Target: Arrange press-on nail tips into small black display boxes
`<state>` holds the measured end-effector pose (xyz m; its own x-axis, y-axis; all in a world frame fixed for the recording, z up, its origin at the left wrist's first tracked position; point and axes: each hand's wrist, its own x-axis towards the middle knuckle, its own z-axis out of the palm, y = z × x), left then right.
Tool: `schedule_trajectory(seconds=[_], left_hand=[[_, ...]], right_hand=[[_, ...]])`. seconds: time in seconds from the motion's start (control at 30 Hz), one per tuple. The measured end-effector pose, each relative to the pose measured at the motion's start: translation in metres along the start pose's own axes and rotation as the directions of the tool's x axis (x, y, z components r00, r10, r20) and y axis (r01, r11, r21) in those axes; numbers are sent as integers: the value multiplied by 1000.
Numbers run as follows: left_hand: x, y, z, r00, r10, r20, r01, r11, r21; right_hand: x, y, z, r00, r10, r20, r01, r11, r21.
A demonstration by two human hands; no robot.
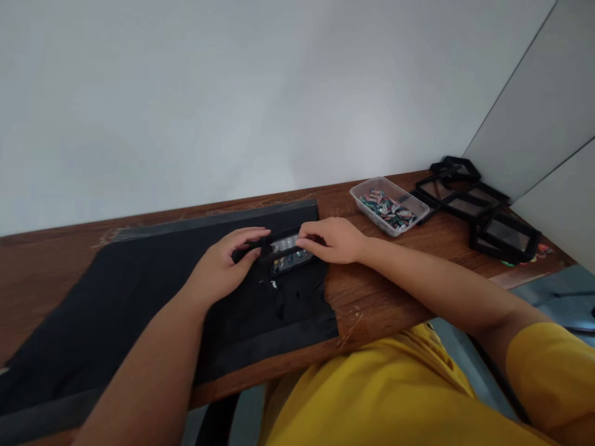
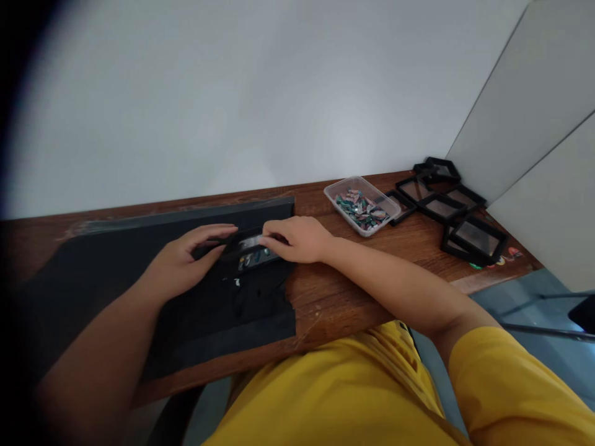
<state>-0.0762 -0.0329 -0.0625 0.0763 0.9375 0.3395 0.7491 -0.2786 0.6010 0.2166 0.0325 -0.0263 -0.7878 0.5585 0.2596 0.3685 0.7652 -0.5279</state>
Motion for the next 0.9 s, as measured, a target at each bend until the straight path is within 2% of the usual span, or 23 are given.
schedule_trajectory(seconds=[0.13,0.27,0.37,0.47,0.9], left_hand=[[2,6,-7,987,-163,-9,163,987,-20],[1,10,-8,973,-216,87,220,974,-48],[-3,9,-6,963,-203,179,201,979,33],[-6,5,-5,958,-185,219,163,980,114],[-6,-1,-2,961,-150,233,108,977,185]], right_hand=[[-1,-1,1,996,-12,91,16,999,-35],[0,1,3,986,-43,164,47,999,-20],[1,3,4,983,-45,180,44,999,8],[1,4,5,983,-32,179,27,999,28],[0,0,3,974,38,222,-39,999,2]])
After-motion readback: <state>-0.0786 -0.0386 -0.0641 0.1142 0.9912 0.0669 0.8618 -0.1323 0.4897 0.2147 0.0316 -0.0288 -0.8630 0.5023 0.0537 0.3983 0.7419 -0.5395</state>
